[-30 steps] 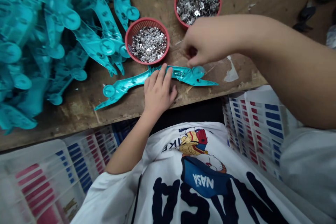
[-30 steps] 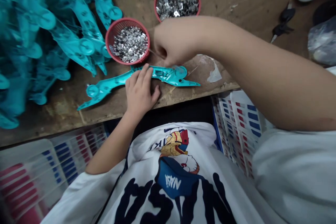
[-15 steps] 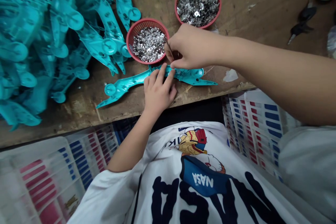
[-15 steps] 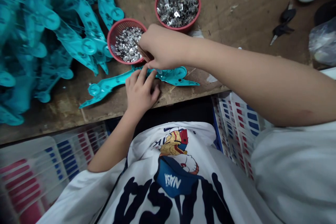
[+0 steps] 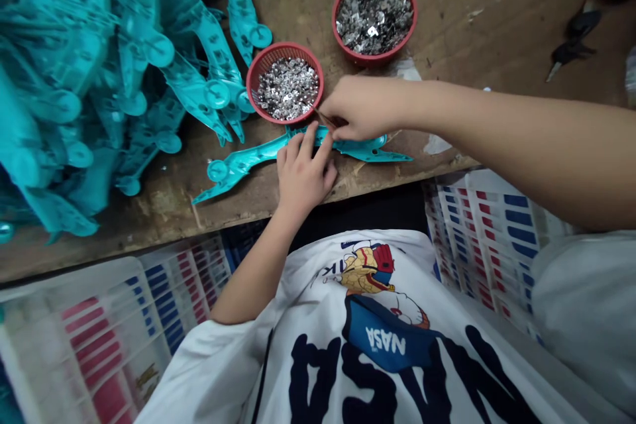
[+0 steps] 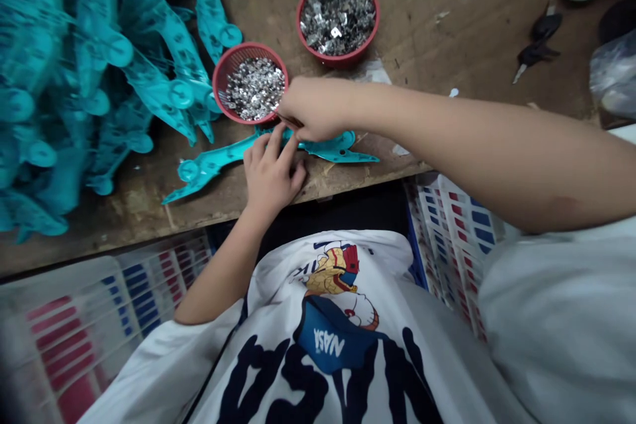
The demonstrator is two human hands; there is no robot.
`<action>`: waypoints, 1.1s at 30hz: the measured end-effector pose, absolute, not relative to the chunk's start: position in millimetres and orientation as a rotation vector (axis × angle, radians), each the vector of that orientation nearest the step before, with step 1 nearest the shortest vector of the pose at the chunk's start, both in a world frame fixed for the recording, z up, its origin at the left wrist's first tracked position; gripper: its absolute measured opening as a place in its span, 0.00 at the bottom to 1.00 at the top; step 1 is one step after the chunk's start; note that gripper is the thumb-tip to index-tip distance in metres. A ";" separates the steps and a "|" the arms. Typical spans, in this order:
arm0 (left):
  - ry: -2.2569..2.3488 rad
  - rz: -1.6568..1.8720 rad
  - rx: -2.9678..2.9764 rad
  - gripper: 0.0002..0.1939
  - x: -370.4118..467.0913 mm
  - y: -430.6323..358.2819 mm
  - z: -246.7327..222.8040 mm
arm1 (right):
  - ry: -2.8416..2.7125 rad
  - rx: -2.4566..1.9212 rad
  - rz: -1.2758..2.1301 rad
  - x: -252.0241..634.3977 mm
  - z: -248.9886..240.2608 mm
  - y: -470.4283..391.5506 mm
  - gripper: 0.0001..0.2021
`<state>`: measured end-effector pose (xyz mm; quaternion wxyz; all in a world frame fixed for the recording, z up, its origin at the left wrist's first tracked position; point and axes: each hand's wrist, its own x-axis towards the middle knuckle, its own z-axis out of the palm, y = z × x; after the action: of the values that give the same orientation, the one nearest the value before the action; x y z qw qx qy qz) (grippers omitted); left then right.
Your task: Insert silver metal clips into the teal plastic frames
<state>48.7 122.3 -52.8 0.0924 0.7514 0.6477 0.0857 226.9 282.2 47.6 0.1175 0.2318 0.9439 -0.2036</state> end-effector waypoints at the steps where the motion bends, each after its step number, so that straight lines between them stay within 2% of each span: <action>1: 1.924 0.265 2.234 0.33 48.7 122.3 -53.0 | 2.791 0.726 -0.575 227.5 51.6 283.3 0.15; 4: 1.929 0.291 2.248 0.33 49.0 122.0 -53.5 | 2.769 0.886 -0.406 233.3 66.4 290.6 0.20; 9: 1.930 0.287 2.249 0.33 49.9 123.1 -54.3 | 2.447 0.959 -0.298 246.9 61.1 307.0 0.12; 12: 1.953 0.293 2.229 0.32 50.8 125.6 -54.4 | 2.384 1.098 -0.228 247.0 52.1 309.6 0.12; 15: 1.982 0.315 2.214 0.30 53.4 125.7 -53.7 | 2.439 1.111 -0.230 241.7 53.6 304.3 0.17; 17: 2.002 0.326 2.212 0.30 57.6 120.9 -53.6 | 2.510 0.965 -0.325 237.6 55.1 296.7 0.21; 21: 2.094 0.347 2.194 0.33 72.7 96.9 -57.1 | 2.546 0.651 -0.444 229.2 43.4 270.8 0.40; 23: 2.143 0.367 2.189 0.35 78.3 80.5 -59.3 | 2.570 0.603 -0.382 223.5 34.2 255.8 0.44; 26: 2.150 0.527 2.282 0.32 75.1 50.9 -57.6 | 2.576 0.542 -0.321 215.7 31.8 242.1 0.33; 29: 2.037 0.976 2.495 0.28 60.9 8.8 -49.5 | 2.590 0.492 -0.403 220.3 53.0 247.2 0.26; 31: 1.900 1.315 2.636 0.25 52.2 -21.9 -43.0 | 2.676 0.588 -0.533 233.2 76.9 261.8 0.22; 33: 1.753 1.547 2.716 0.18 44.7 -41.1 -35.3 | 2.792 0.895 -0.661 249.3 101.3 284.7 0.21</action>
<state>44.7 -41.1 -35.3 -0.2190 0.7395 0.4772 0.4213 249.3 284.7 101.3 0.0680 0.2971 0.9268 -0.2193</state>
